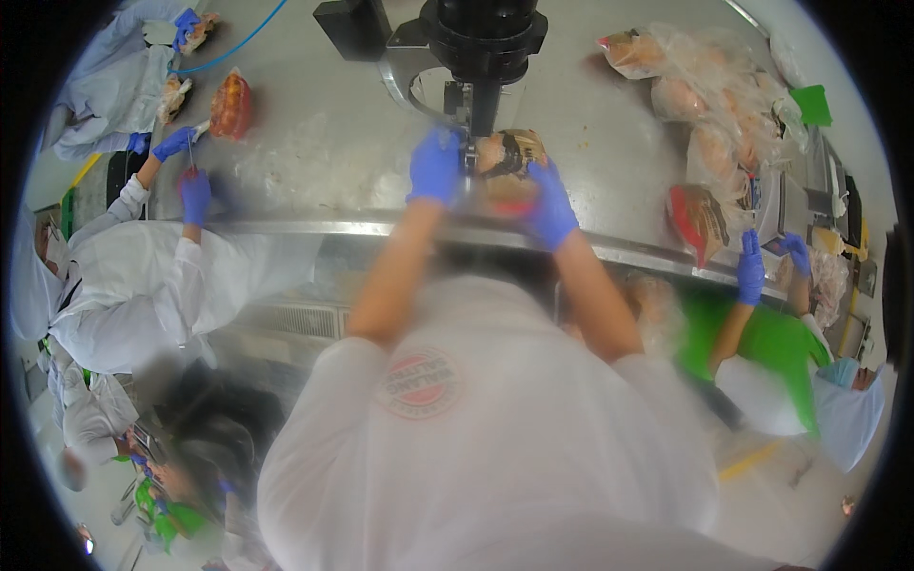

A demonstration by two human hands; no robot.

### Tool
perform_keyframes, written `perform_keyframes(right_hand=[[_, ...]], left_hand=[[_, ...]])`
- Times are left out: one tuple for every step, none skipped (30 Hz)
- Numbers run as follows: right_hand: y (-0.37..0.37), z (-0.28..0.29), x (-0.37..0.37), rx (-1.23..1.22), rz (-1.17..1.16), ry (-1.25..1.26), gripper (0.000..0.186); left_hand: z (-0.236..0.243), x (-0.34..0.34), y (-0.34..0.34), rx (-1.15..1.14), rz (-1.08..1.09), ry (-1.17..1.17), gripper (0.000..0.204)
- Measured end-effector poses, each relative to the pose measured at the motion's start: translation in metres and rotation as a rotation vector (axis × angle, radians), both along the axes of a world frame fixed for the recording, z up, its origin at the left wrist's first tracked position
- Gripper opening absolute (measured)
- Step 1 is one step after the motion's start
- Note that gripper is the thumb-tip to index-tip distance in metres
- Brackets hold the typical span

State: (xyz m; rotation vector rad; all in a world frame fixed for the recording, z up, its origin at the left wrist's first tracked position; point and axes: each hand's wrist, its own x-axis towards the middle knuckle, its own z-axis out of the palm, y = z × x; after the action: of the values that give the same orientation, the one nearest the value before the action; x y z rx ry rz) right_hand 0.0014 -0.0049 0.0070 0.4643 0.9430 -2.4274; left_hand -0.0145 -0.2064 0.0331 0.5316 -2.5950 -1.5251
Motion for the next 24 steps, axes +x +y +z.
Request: perform_keyframes(right_hand=[[0.002,-0.007,-0.004,-0.023,-0.004,-0.013,0.055],[0.002,-0.013,-0.008,-0.049,-0.005,-0.027,0.053],[0.003,-0.016,-0.013,-0.100,0.013,-0.071,0.052],[0.003,-0.014,-0.014,-0.157,0.025,-0.117,0.050],[0.003,-0.011,-0.014,-0.209,0.024,-0.168,0.048],[0.007,-0.007,-0.014,-0.212,0.062,-0.168,0.049],[0.013,0.001,-0.015,-0.218,0.101,-0.167,0.049],[0.018,0.007,-0.016,-0.226,0.140,-0.161,0.049],[0.021,0.012,-0.015,-0.206,0.163,-0.106,0.048],[0.020,0.020,-0.012,-0.233,0.208,-0.089,0.047],[0.022,0.029,-0.004,-0.253,0.247,-0.072,0.046],[0.030,0.043,0.001,-0.248,0.250,-0.044,0.045],[0.032,0.057,0.015,-0.229,0.259,-0.042,0.041],[0.030,0.080,0.026,-0.103,0.268,0.282,0.043],[0.029,0.102,0.036,0.039,0.219,0.579,0.044],[0.030,0.111,0.038,-0.087,0.217,0.437,0.049],[0.035,0.115,0.037,-0.238,0.217,0.306,0.053],[0.045,0.117,0.035,-0.416,0.253,0.177,0.058],[0.061,0.118,0.037,-0.078,0.060,0.211,0.062],[0.079,0.114,0.038,0.258,-0.133,0.228,0.066],[0.087,0.104,0.034,0.570,-0.297,0.235,0.070],[0.113,0.086,0.026,0.812,-0.687,0.279,0.076],[0.159,0.074,0.033,1.104,-0.904,0.218,0.076],[0.210,0.041,0.035,1.484,-1.060,0.238,0.072]], left_hand=[[-0.010,-0.003,-0.004,0.062,0.028,-0.024,0.028],[-0.025,-0.006,-0.010,0.080,-0.011,-0.002,0.027],[-0.044,-0.009,-0.019,0.097,-0.046,0.019,0.026],[-0.055,-0.008,-0.024,0.114,-0.083,0.040,0.025],[-0.039,-0.007,-0.020,0.293,-0.037,-0.021,0.023],[-0.023,-0.003,-0.017,0.472,0.009,-0.083,0.021],[-0.001,0.004,-0.015,0.646,0.056,-0.144,0.020],[0.011,0.010,-0.015,0.686,0.042,-0.175,0.020],[0.022,0.018,-0.015,0.725,0.024,-0.208,0.020],[0.031,0.027,-0.013,0.764,0.001,-0.241,0.020],[0.028,0.042,-0.017,0.589,-0.222,-0.237,0.019],[0.046,0.050,-0.014,0.352,-0.541,-0.032,0.015],[0.065,0.059,-0.015,0.022,-0.774,0.277,0.015],[0.082,0.069,-0.017,-0.209,-0.871,0.593,0.018],[0.107,0.068,-0.011,-0.199,-0.927,0.600,0.011],[0.116,0.075,-0.016,-0.219,-0.905,0.592,0.007],[0.117,0.079,-0.020,-0.292,-0.774,0.579,0.006],[0.116,0.083,-0.027,-0.398,-0.633,0.577,0.009],[0.117,0.081,-0.037,-0.529,-0.525,0.577,0.014],[0.114,0.073,-0.042,-0.734,-0.476,0.585,0.019],[0.116,0.066,-0.060,-1.017,-0.490,0.576,0.015],[0.114,0.052,-0.079,-1.287,-0.502,0.575,0.012],[0.111,0.036,-0.099,-1.558,-0.494,0.561,0.008],[0.114,0.034,-0.128,-1.852,-0.449,0.494,0.005]])
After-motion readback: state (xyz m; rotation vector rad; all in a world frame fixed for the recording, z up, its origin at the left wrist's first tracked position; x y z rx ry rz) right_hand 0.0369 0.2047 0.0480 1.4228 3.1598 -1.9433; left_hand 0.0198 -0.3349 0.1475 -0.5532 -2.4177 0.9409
